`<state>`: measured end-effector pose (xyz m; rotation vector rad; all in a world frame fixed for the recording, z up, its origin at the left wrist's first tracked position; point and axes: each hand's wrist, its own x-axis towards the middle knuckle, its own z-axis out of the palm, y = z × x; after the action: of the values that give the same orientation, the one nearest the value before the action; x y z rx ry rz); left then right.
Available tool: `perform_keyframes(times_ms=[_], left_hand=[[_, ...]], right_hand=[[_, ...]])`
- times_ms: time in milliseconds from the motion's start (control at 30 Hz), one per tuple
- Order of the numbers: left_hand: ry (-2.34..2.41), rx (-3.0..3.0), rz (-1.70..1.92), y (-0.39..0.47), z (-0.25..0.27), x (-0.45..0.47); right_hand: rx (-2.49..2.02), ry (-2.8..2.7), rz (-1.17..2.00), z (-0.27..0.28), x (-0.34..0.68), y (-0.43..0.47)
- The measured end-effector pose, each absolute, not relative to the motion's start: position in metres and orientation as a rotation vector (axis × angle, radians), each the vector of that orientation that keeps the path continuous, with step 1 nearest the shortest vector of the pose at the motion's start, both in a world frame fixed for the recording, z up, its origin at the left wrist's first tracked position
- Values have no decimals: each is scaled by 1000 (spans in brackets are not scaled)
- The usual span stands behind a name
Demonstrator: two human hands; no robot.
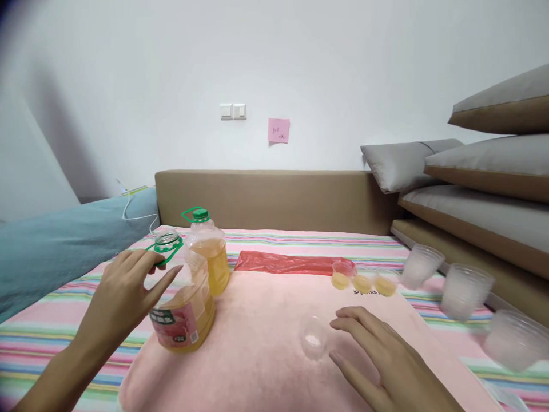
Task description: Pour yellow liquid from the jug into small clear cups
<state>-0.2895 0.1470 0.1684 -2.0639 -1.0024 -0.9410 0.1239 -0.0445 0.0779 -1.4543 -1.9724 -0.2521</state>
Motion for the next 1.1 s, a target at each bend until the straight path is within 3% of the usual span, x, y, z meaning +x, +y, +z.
perform_keyframes(times_ms=[233, 467, 867, 967, 1100], left_hand=[[-1061, -2133, -954, 151, 172, -286], [-1233, -2161, -981, 148, 182, -282], [-1250, -1990, -1175, 104, 204, -279], [-1206, -1964, -1145, 90, 225, -277], [-1212, -1894, -1123, 72, 258, -276]], right_hand=[[-1526, -1709, 67, 55, 131, -32], [-1676, -1230, 2, -14, 175, -20], [-1403, -1313, 93, 9, 146, -38], [-1268, -1414, 334, 29, 118, -42], [-1035, -1481, 982, 51, 64, -39]])
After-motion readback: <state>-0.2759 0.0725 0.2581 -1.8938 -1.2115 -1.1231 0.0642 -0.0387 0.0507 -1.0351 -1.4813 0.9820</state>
